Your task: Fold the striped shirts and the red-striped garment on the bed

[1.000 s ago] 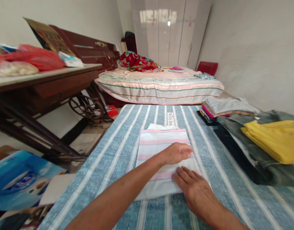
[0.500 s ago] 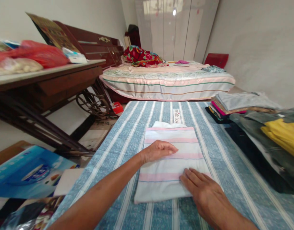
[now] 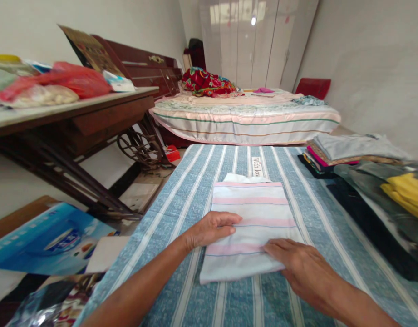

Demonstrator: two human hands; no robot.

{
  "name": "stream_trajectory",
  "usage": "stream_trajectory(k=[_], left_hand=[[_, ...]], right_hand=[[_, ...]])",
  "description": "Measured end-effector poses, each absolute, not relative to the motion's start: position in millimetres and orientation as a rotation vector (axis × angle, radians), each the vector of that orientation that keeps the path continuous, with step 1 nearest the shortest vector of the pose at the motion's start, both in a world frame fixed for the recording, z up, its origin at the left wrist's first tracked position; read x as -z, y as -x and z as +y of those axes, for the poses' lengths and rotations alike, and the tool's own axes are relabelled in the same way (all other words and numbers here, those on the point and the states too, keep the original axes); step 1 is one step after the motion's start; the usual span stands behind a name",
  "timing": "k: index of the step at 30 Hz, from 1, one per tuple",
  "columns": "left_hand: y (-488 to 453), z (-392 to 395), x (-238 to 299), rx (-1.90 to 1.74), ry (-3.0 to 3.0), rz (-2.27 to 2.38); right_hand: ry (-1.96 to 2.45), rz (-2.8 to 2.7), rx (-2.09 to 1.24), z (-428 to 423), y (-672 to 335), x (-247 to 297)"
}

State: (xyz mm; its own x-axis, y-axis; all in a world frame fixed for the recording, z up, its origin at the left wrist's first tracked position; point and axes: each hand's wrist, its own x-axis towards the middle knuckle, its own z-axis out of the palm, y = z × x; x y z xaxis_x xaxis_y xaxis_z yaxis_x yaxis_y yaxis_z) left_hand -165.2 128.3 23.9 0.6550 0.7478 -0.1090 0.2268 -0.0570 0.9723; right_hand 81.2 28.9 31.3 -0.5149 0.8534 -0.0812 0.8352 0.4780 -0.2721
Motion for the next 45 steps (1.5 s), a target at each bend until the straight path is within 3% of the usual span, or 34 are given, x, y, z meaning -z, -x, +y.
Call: stream_trajectory(k=[3,6,11,18,21,26,32,45], left_hand=[[174.1,108.3,-44.2,-0.513,-1.782,0.937],[187.2,80.7,-67.8,-0.252,-2.044,0.981],[203.2,52.7,-71.3,-0.115,-2.267,1.157],[195.0,141.3,-93.7,-0.238,-1.823,1.038],[187.0,199.5,-93.8,-0.385,-1.612,1.121],[167.6,250.7,-50.4,-0.635,-1.356,1.514],[164.4,246.0,-23.8,-0.810,-1.351,1.542],[165.1,254.2,-26.6,-0.979,-1.790,1.555]], right_hand=[[1.513,-2.620,-0.608,38.1,-84.3,-45.5],[1.465,-2.566,-0.745,47.2,-88.6,-58.2],[1.287,-2.519,-0.966,64.8,-96.6,-73.3],[1.119,-2.529,-1.444,157.8,-106.6,-102.5],[1.292,-2.472,-1.414,221.0,-111.8,-100.4],[1.548,-2.307,-1.179,284.4,-127.0,-53.4],[1.521,-2.115,-1.093,282.9,-141.7,-12.4],[1.551,-2.018,-0.752,267.1,-139.6,-11.4]])
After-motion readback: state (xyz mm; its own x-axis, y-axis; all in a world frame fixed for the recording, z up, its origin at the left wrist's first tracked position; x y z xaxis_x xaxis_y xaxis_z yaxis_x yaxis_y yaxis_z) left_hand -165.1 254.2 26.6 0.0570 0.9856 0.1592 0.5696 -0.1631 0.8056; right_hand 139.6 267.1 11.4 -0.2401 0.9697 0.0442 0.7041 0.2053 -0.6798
